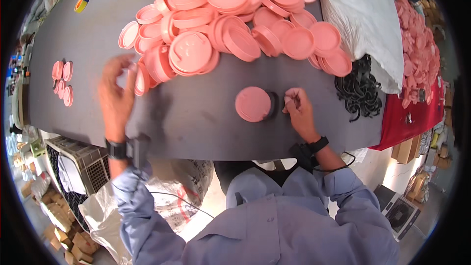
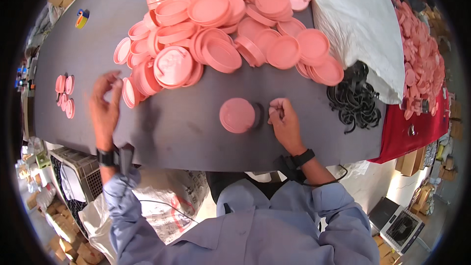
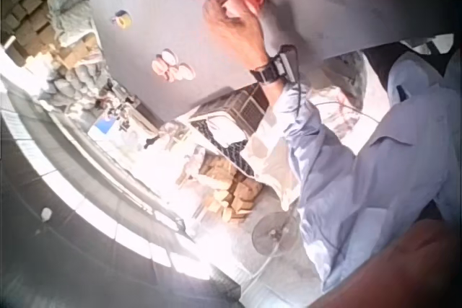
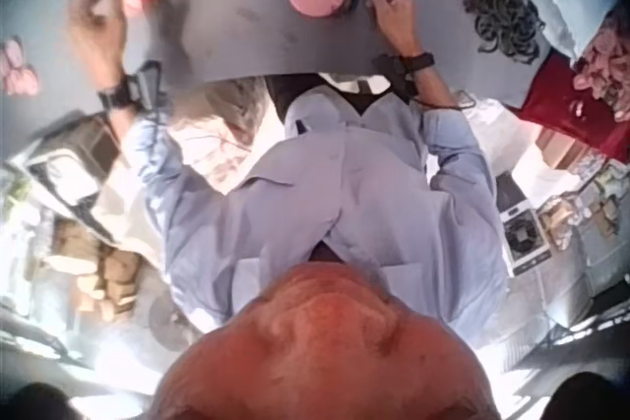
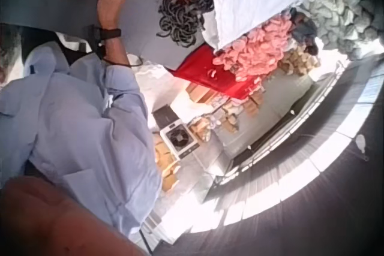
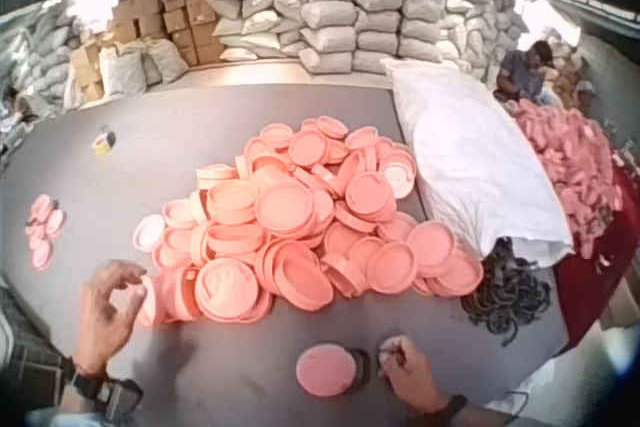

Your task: The recorder is assembling pink plastic lids with black rubber or plastic components.

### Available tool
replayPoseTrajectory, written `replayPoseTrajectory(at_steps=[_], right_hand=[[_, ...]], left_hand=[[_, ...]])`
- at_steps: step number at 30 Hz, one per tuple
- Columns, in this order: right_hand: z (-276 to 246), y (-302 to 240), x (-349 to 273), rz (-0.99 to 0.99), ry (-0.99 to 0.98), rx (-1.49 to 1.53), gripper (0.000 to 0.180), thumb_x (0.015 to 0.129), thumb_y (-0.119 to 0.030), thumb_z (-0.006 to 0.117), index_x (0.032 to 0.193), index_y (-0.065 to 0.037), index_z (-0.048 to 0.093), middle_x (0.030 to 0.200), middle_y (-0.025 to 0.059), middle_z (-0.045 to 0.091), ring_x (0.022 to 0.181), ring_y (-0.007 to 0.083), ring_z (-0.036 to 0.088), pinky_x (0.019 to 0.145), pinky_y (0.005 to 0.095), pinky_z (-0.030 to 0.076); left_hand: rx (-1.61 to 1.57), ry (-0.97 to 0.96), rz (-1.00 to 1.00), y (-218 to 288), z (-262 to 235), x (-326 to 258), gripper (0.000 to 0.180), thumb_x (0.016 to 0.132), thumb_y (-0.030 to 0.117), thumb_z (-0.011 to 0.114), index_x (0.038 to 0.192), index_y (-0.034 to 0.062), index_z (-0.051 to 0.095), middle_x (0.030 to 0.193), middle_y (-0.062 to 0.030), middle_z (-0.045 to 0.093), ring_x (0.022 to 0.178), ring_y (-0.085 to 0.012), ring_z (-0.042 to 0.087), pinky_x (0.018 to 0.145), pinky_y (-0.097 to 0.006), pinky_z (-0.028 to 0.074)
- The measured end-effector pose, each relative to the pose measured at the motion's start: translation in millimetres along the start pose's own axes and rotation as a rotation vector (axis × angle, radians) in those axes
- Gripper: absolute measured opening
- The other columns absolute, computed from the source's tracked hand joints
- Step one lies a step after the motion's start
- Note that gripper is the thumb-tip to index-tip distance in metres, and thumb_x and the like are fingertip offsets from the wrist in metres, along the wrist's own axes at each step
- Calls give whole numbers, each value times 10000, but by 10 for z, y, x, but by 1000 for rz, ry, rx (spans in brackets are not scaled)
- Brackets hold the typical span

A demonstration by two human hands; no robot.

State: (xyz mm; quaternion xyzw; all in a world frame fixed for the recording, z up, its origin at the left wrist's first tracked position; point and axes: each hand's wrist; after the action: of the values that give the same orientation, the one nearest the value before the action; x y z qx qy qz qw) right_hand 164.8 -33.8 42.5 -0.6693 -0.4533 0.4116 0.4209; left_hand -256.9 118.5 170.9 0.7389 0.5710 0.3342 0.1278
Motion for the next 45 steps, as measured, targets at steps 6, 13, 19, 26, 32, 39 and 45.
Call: replayPoseTrajectory(at_steps=[6, 13, 19, 26, 32, 39, 45], right_hand=[[-497, 176, -216, -154, -46, -108, 198, 951, -28, 651, 1144, -14, 608, 880, 61, 621, 726, 119, 608, 680, 286, 513], [100, 82, -41, -574, 56, -360, 246, 916, -216, 704, 1077, -32, 674, 1059, 158, 643, 812, 399, 649, 723, 471, 556], [32, 433, -103, -774, 178, -340, 185, 936, -131, 663, 1091, -36, 693, 960, 168, 652, 786, 408, 634, 727, 450, 537], [-894, 80, -1278, -797, 149, -298, 194, 904, -113, 655, 1088, -65, 692, 923, 135, 655, 833, 374, 676, 688, 448, 548], [-1170, 368, -2047, -856, 84, -527, 211, 913, -72, 634, 1122, -66, 663, 914, 124, 613, 773, 361, 657, 639, 453, 539], [-1203, 441, -2487, -827, 22, -476, 175, 903, -84, 608, 1069, -32, 628, 910, 166, 624, 790, 403, 660, 674, 485, 541], [-1093, 602, -2678, -837, -112, -521, 183, 929, -78, 595, 1093, -4, 631, 926, 190, 613, 839, 413, 651, 700, 492, 533]], left_hand=[[-167, -274, -215, 1009, 906, -1311, 426, 915, 194, 780, 1279, 12, 654, 1185, -120, 678, 1011, -213, 646, 858, -343, 514], [127, -8, -25, 1264, 2151, -1813, 668, 866, 336, 803, 1358, -50, 570, 1376, -254, 534, 1240, -421, 505, 1055, -496, 428], [-779, 160, -435, 1756, 2403, -1993, 324, 956, 48, 705, 1257, -7, 598, 1002, -59, 711, 907, -126, 659, 857, -278, 542], [-788, -190, -143, 2490, 1956, -2526, 288, 965, 31, 690, 1252, 7, 675, 1131, -50, 726, 1028, -125, 659, 950, -283, 521], [-769, -302, -131, 2932, 1824, -3180, 281, 960, -9, 664, 1238, 7, 703, 1131, -57, 733, 1072, -122, 649, 977, -284, 508], [-719, -302, -122, 3148, 1632, -3594, 240, 961, -18, 645, 1190, -15, 717, 1053, -86, 763, 985, -135, 690, 903, -290, 547], [-779, -287, -180, 3026, 1528, -3964, 216, 959, -9, 640, 1158, -19, 723, 1028, -93, 765, 969, -134, 692, 895, -286, 547]])
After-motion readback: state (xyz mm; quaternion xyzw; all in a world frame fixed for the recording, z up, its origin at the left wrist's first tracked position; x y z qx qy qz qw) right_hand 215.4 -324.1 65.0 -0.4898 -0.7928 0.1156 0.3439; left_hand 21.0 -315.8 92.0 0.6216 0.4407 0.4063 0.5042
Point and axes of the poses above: each hand's wrist, its own x-axis towards the middle knuckle, its own z-axis out of the palm, y = z × x
